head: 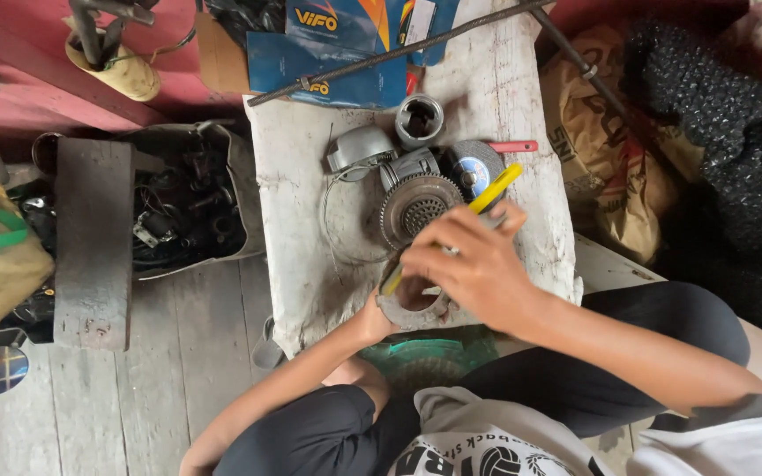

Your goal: Cleaning the inner rim of a circular metal engine component using a small yellow brush

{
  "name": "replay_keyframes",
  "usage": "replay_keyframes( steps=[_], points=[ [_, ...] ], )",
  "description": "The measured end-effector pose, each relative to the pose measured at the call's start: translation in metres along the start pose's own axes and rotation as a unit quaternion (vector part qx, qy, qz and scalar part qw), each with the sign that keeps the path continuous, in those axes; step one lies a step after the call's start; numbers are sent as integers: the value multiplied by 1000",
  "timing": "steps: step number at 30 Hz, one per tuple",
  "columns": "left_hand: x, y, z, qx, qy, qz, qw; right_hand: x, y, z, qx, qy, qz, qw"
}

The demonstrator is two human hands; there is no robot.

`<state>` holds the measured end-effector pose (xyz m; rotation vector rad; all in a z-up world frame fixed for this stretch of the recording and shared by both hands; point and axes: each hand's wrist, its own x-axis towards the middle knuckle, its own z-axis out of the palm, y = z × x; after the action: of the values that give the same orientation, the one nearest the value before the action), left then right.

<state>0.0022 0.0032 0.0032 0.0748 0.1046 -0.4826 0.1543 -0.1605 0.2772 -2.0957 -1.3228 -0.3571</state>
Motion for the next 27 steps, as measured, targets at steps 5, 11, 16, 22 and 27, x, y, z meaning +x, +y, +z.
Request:
replay_keyframes(
  steps=[5,11,16,22,27],
  points=[
    [4,3,1,6,-4,-3,1000,3,-13,-3,34,7,-9,999],
    [-1,0,-1,9,0,-2,1000,4,0,-6,61,6,-17,998],
    [2,2,0,14,-2,-3,1000,11,-18,-15,74,-5,-7,997],
    [-6,-6,-3,13,4,-1,1000,-8,4,12,-2,20,-7,1000],
    [-7,-11,-7,9,6,-4,1000,-3,-15,6,32,18,-19,999]
  ],
)
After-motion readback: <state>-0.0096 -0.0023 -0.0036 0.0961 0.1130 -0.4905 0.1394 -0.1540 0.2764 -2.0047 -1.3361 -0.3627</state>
